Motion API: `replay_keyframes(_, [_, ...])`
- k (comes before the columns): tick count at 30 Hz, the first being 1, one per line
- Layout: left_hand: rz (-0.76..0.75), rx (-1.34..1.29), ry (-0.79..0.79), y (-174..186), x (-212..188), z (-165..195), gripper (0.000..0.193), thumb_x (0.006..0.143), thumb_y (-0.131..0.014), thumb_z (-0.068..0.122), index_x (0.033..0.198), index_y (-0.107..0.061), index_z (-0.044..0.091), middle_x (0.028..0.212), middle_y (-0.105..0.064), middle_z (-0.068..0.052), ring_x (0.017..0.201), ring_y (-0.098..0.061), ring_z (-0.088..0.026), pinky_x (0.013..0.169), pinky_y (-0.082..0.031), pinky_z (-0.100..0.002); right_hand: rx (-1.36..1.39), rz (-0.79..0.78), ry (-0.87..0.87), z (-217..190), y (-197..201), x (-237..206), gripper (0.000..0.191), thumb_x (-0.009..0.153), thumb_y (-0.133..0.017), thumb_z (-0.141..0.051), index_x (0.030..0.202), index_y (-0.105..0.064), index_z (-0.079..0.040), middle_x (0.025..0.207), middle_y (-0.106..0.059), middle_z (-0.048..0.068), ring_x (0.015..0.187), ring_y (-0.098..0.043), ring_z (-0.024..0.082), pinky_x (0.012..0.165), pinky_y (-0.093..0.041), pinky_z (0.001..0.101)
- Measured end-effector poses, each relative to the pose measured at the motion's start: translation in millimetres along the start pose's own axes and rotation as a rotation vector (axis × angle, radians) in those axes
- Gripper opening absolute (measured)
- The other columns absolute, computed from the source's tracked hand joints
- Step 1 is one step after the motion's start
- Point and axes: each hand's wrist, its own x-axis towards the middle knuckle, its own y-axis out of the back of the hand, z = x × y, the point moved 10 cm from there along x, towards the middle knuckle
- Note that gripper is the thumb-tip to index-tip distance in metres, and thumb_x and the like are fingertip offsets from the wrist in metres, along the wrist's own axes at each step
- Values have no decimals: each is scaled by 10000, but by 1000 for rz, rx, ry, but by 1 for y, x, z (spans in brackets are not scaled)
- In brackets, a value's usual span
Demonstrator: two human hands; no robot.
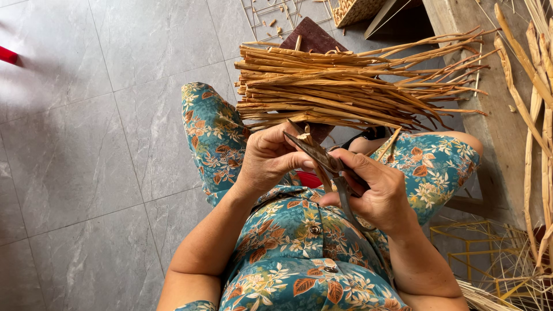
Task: The person sits on the floor with a large bundle of thin bamboo sticks resting across their lap. They take one stick at a time, hold it with one hand, and use scissors to trim and peel off small protruding pieces and rough edges along the stick, then place the trimmed stick back onto the bundle and pick up the next one.
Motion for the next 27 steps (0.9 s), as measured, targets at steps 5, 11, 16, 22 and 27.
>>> replay_keyframes(5, [0, -36, 24, 1, 1, -4, 152, 908, -800, 25, 937, -652, 1, 978, -725, -70, 905, -704, -121, 829, -623, -292, 72, 18, 22, 13, -4, -6, 720, 698, -931, -314, 1305, -656, -39, 980, -756, 48, 801, -699, 70, 708, -567, 202])
replay_keyframes(11, [-41, -51, -16, -6, 6, 2, 158, 961, -771, 15, 981, -614, 14, 1018, -728, -108, 942, -708, -149, 848, -610, -301, 254, 15, -185, 46, -17, -17, 638, 720, -924, -262, 1275, -690, -50, 801, -677, 16, 676, -616, 39, 593, -483, 185])
replay_keyframes(16, [57, 44, -222, 12, 3, 49, 173, 1052, -693, 154, 1085, -590, 20, 1085, -710, -131, 1054, -699, -212, 1017, -578, -379, 458, 46, -108, 55, -30, -17, 501, 887, -834, -176, 1312, -583, -88, 1192, -697, 65, 804, -682, 37, 650, -578, 193])
replay_keyframes(22, [23, -443, -290, 19, -12, 71, 226, 1094, -620, 301, 1149, -567, 88, 908, -673, -49, 795, -672, -152, 823, -591, -362, 486, -76, -304, 88, -83, -25, 486, 885, -799, -103, 1294, -535, -103, 1219, -737, 102, 777, -695, 41, 652, -610, 202])
replay_keyframes(27, [88, -590, -377, 61, -28, 93, 285, 1180, -507, 343, 1166, -595, 72, 806, -626, -1, 562, -500, -32, 519, -499, -204, 511, -156, -380, 102, -98, -29, 414, 923, -803, -56, 1273, -583, -74, 1104, -796, 117, 864, -767, 94, 768, -656, 253])
